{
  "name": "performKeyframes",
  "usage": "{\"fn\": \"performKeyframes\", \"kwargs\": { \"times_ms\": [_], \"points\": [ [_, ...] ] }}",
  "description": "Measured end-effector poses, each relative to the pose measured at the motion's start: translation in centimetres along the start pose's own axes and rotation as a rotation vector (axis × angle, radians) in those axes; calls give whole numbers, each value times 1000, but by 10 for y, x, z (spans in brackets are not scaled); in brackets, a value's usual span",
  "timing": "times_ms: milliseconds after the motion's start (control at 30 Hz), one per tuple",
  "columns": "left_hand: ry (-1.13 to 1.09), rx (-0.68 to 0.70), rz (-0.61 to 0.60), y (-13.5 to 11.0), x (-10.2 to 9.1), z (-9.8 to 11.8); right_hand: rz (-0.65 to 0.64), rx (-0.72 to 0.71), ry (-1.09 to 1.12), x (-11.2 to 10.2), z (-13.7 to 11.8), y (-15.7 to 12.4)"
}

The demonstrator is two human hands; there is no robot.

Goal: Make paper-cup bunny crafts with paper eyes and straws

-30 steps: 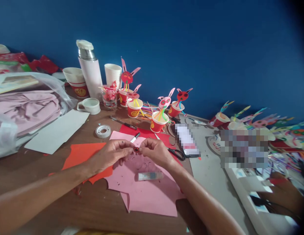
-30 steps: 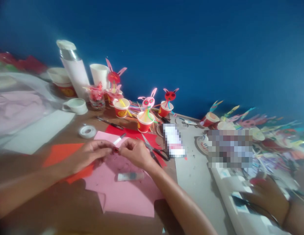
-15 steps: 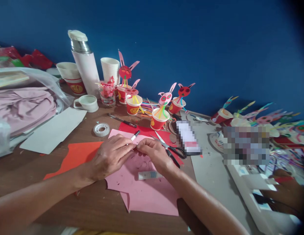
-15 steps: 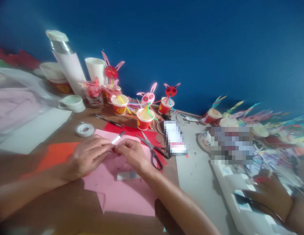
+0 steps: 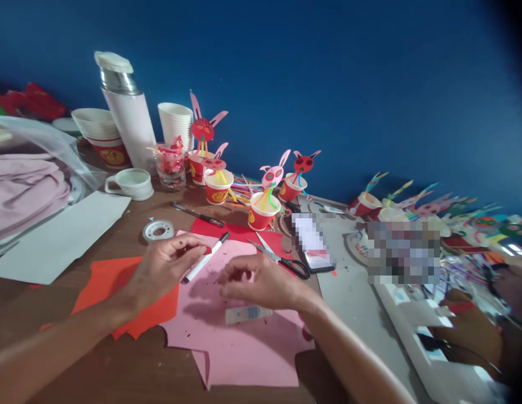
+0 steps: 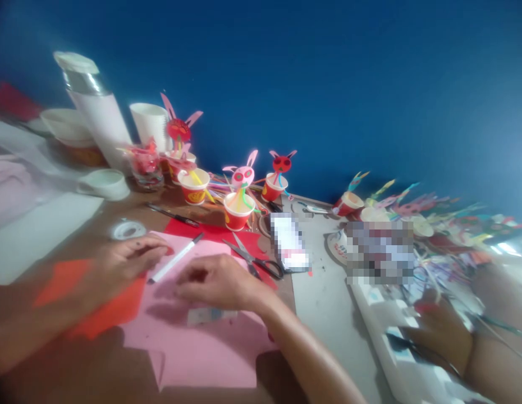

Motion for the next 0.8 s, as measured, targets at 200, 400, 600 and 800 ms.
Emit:
{"fn": "performKeyframes", "kwargs": {
  "times_ms": [200,400,600,800],
  "points": [
    [-324,-334,108,0,-10,-34,-82,5,-680,9,9,-21],
    [-412,-409,145,-1,-8,-51,-38,-10,-574,1,8,-17],
    [-559,-432,61,-4,3,-44,92,-113,648,-37,12,5],
    [-625,-527,28,-12,14,-37,159,-165,883,-11,30,24]
  ]
}}
Point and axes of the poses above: each hand's wrist, its own y-axis towards the middle knuckle, its own x-axis out of the palm, z = x × y, the point moved 6 cm from there along y, towards the middle knuckle, and after that the axes turned 12 degrees about x, right-handed, at the moved point
